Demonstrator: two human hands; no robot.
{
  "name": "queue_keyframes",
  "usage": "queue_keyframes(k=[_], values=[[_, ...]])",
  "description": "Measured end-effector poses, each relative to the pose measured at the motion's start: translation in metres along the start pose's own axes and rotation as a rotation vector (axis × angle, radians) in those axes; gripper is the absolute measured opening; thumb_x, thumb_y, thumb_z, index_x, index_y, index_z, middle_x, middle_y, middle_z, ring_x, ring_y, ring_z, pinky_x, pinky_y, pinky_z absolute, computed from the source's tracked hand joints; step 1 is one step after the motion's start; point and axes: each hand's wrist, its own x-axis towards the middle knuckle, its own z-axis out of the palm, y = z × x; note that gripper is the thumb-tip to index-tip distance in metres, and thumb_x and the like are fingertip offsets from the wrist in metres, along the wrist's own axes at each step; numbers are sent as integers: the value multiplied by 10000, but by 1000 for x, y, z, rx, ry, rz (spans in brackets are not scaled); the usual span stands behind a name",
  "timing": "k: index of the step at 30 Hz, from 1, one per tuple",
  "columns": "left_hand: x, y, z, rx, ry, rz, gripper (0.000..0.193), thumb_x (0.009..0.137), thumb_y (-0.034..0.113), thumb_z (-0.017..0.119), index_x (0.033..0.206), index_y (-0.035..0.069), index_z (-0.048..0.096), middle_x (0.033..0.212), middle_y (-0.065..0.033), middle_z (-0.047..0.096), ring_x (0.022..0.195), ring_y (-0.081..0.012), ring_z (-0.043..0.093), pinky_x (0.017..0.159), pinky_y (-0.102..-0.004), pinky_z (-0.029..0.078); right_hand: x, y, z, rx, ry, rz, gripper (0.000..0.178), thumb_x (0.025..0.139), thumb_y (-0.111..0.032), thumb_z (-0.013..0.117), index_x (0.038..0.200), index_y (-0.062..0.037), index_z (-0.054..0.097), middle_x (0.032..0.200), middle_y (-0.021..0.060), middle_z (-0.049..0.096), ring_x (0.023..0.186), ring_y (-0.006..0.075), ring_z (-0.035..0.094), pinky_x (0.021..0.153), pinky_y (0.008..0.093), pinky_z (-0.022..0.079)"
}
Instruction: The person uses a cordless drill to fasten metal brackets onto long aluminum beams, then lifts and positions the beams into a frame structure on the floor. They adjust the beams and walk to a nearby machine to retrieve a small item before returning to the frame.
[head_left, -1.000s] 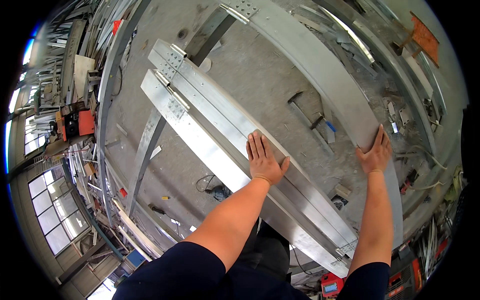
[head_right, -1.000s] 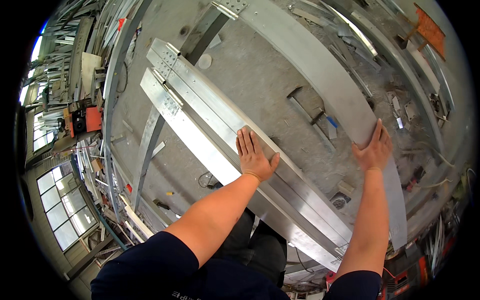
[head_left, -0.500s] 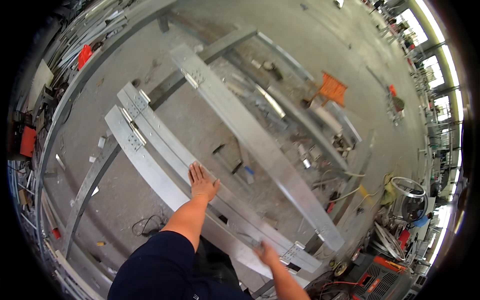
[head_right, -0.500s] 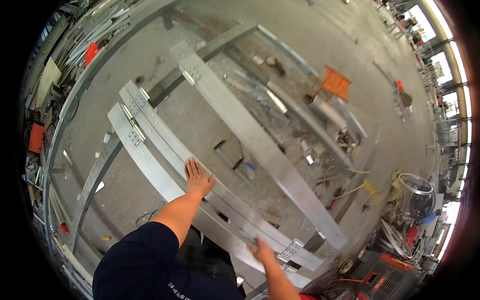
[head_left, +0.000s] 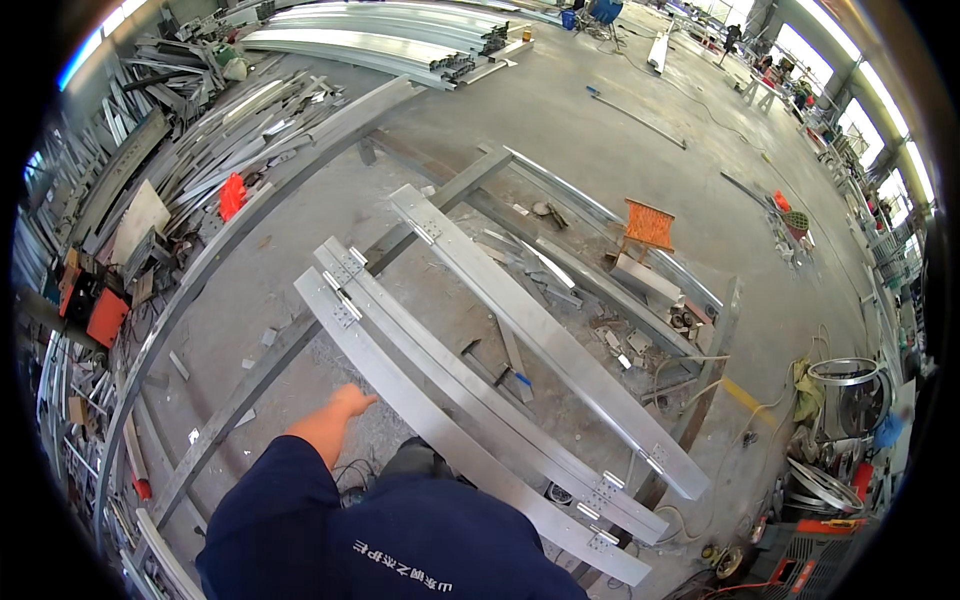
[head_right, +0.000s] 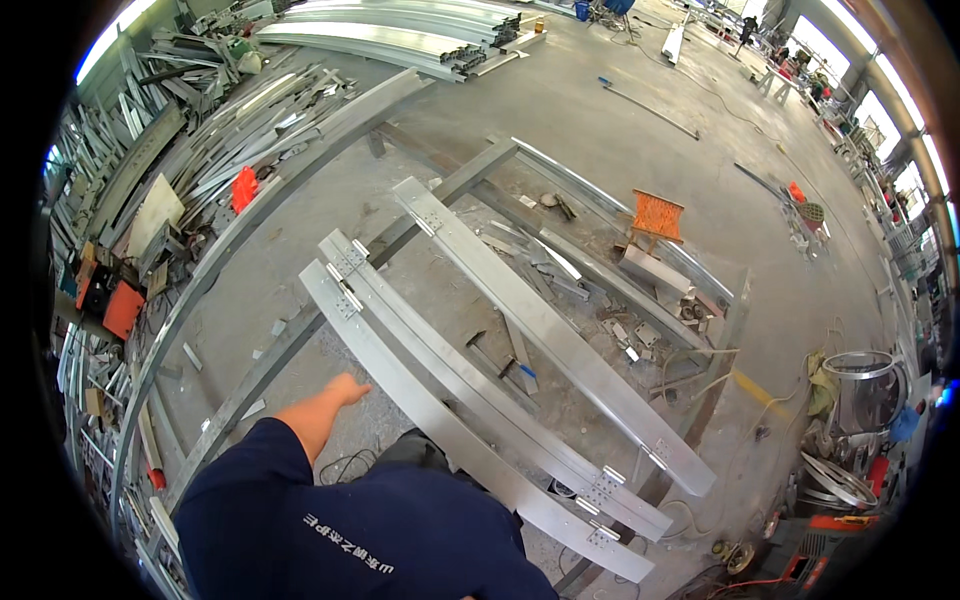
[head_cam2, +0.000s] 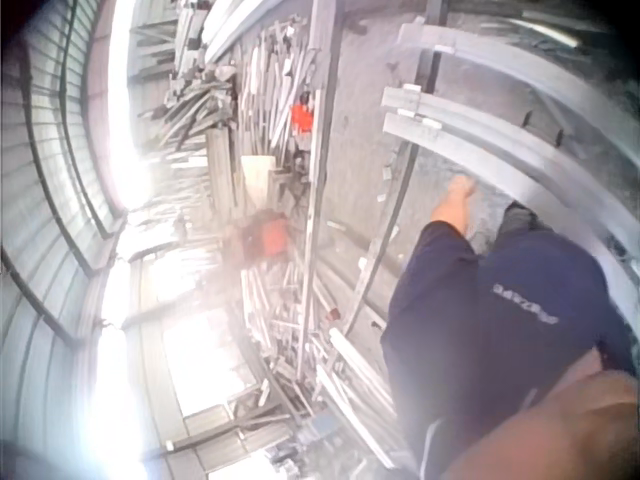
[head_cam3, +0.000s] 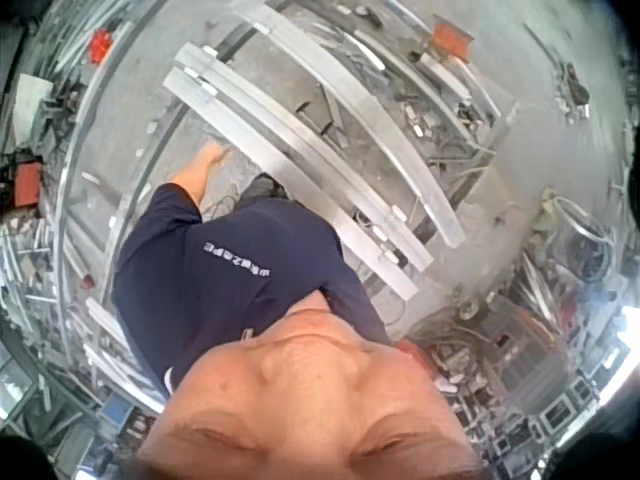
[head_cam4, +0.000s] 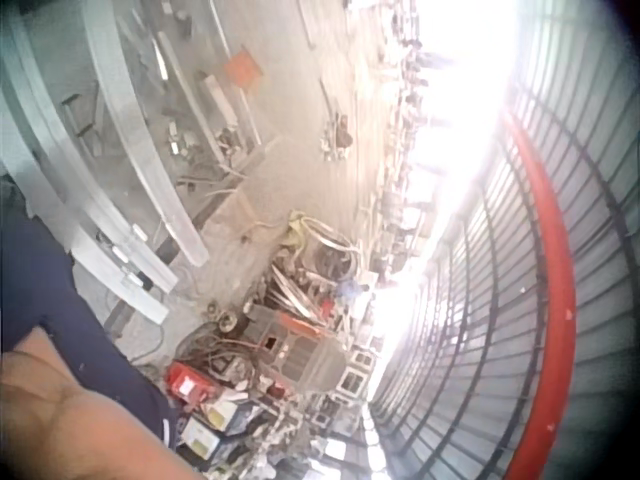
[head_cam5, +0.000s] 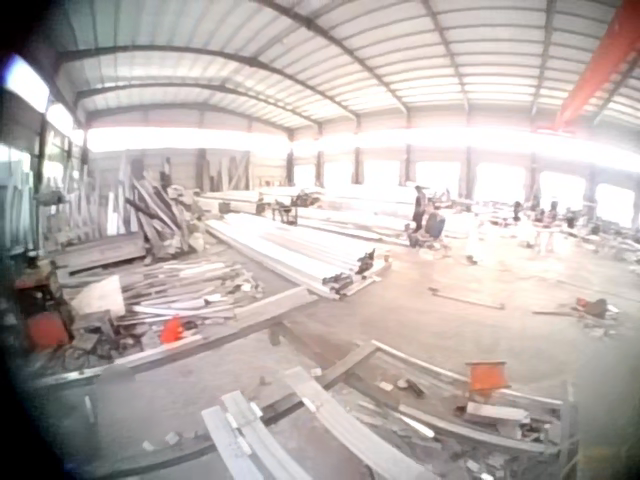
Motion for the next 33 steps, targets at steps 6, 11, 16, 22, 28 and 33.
queue_keyframes(k=[6,11,16,22,28,33], values=[[-51,-56,52,-153,-262,-24,651,854,577,620,920,-66,700,888,-201,709,682,-268,683,651,-425,552,72,118,-21,472,-231,-19,699,913,-565,567,1343,-16,520,1336,243,544,1194,330,570,1009,416,448],[-89,-87,78,-227,-258,-47,578,867,510,629,863,-63,700,795,-171,711,644,-239,682,647,-402,547,18,27,-73,447,200,-191,496,933,-495,568,1050,-14,540,942,187,673,771,331,661,626,428,540],[-106,-121,100,-426,-58,-36,555,858,496,636,846,-53,711,736,-157,709,651,-262,695,684,-386,547,6,-33,-84,169,168,-233,490,913,-461,610,940,28,614,841,160,667,696,268,653,594,389,545],[-156,-144,118,-360,-114,-174,546,857,500,632,840,-37,724,773,-143,722,683,-271,705,707,-391,554,-1,-49,-46,8,33,-274,443,917,-400,619,1013,32,616,910,158,673,750,272,663,658,392,558],[-181,-185,153,-428,-277,-370,526,870,504,602,887,-5,734,841,-119,736,734,-223,722,662,-383,551,-6,-40,-9,-123,-29,-200,406,905,-321,649,1131,13,606,1000,180,685,770,280,667,663,401,554],[-174,-176,137,-421,-264,-295,524,871,502,606,906,-6,730,847,-117,736,725,-223,719,630,-377,546,-3,-41,-11,-144,19,-159,446,906,-318,651,1189,17,573,1003,195,677,751,271,660,645,396,541]])
